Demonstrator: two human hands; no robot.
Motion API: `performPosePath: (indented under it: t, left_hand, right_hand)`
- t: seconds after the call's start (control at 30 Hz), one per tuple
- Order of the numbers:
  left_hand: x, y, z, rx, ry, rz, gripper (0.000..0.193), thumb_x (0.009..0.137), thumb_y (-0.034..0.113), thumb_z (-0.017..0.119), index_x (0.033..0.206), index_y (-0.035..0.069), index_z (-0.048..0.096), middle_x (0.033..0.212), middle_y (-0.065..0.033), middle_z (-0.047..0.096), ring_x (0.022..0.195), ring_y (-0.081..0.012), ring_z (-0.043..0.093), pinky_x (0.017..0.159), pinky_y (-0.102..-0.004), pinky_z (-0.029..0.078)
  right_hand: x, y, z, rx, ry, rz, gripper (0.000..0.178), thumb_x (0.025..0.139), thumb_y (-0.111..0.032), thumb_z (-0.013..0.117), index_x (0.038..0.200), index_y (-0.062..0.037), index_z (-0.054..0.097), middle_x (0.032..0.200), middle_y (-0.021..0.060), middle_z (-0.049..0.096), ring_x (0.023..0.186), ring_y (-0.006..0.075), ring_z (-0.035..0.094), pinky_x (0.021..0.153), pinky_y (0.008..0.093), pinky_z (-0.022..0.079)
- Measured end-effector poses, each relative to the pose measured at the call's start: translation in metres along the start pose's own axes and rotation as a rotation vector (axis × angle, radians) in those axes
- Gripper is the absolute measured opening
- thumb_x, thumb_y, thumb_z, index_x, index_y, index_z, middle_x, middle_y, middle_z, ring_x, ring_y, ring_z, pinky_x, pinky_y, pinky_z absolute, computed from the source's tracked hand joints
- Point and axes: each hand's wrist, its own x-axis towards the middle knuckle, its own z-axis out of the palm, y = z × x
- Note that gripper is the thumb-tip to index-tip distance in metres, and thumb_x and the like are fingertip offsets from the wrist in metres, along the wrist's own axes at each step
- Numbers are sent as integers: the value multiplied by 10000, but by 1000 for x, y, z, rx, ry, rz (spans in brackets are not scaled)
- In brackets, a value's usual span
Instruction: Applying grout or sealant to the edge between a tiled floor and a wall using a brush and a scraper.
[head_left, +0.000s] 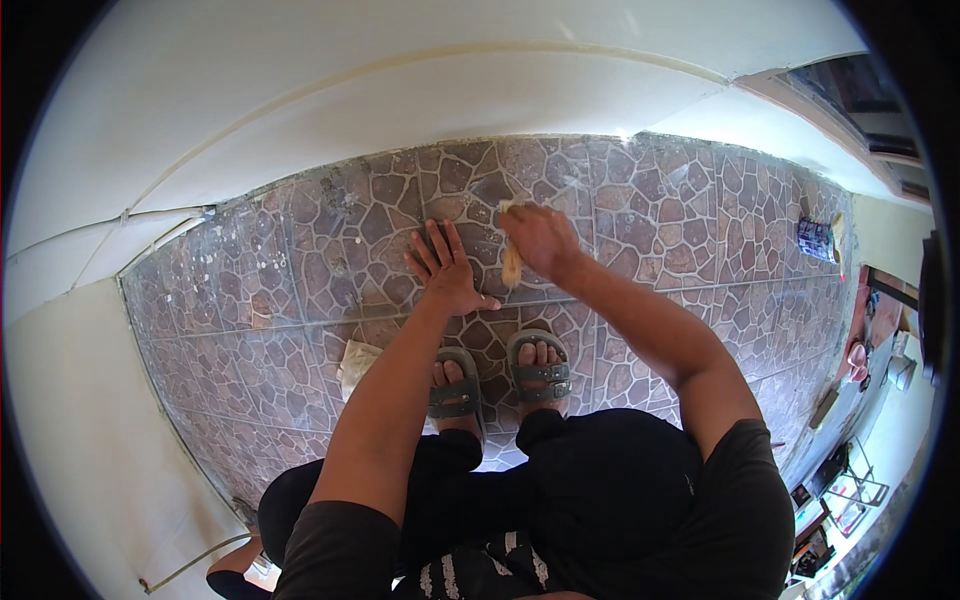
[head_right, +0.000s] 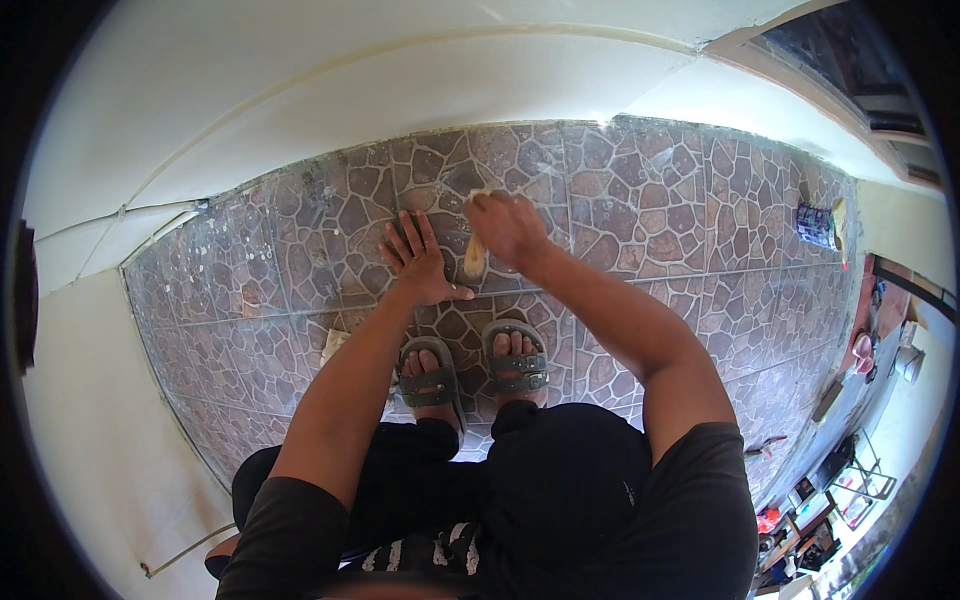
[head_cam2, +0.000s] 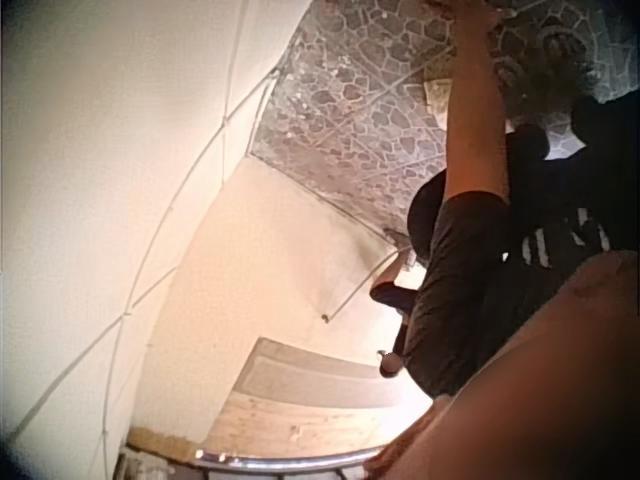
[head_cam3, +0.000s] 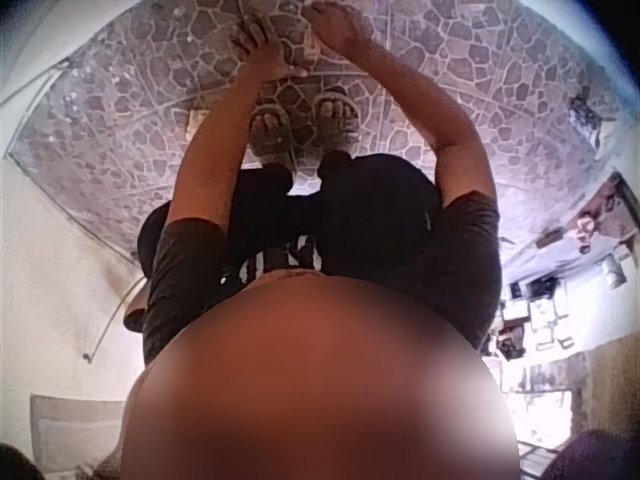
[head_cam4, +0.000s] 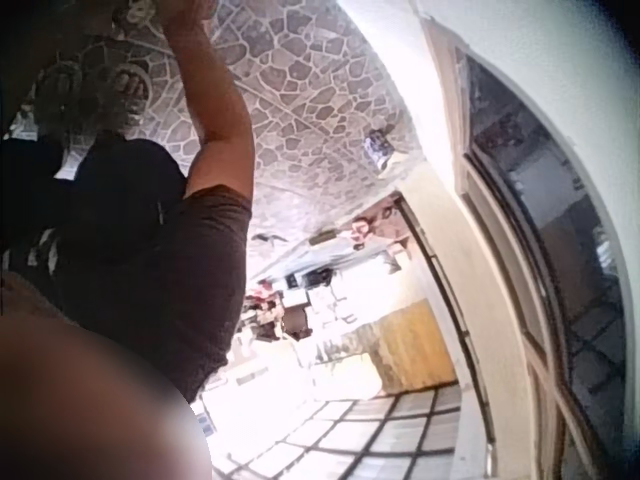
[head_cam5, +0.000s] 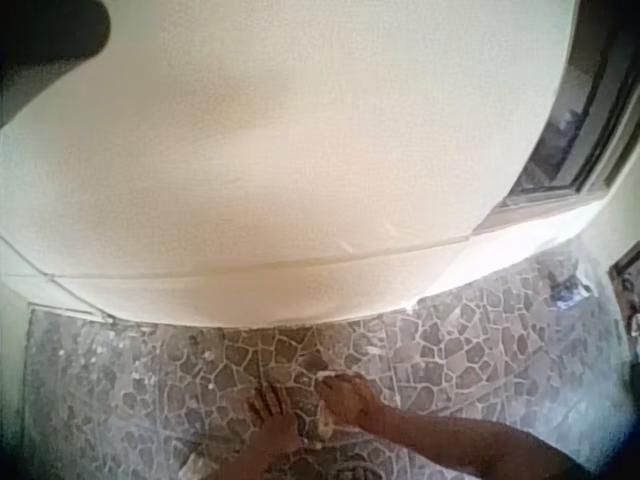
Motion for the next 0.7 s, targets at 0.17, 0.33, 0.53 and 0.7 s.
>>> performPosePath:
  t: [0.17,0.33,0.53,0.7]
  left_hand:
    - [-1,3,-1,10,-1,-7,1710,552,642,933,1553,14,-303,1619,-335,-294,1464,-575,-291,1156,-719,-124]
    - [0,1,3,-10,7,10,1707,555,640,933,1554,16,-302,1620,-337,-291,1463,-575,-292,1157,-718,-125]
    - [-5,3,-5,-32,-16,-15,1685,573,581,950,1558,17,-297,1630,-315,-292,1479,-552,-284,1167,-702,-134]
    - [-3,1,-2,-26,-17,-16,1689,571,586,950,1557,18,-298,1628,-316,-296,1477,-551,-289,1165,-704,-135]
  right_hand:
    - [-3,6,9,-23,-42,-79,68,890,-90,624,958,-83,619,990,124,687,930,334,703,775,450,600]
    - [17,36,-13,-31,-21,144,141,868,-100,635,1008,-87,631,999,123,681,973,336,698,777,454,595]
    - [23,48,-22,-19,90,161,170,853,-60,658,1013,-114,642,955,98,668,930,331,689,778,473,590]
    - [8,38,3,39,89,41,181,832,-41,659,1003,-100,642,966,107,678,931,358,687,766,482,565]
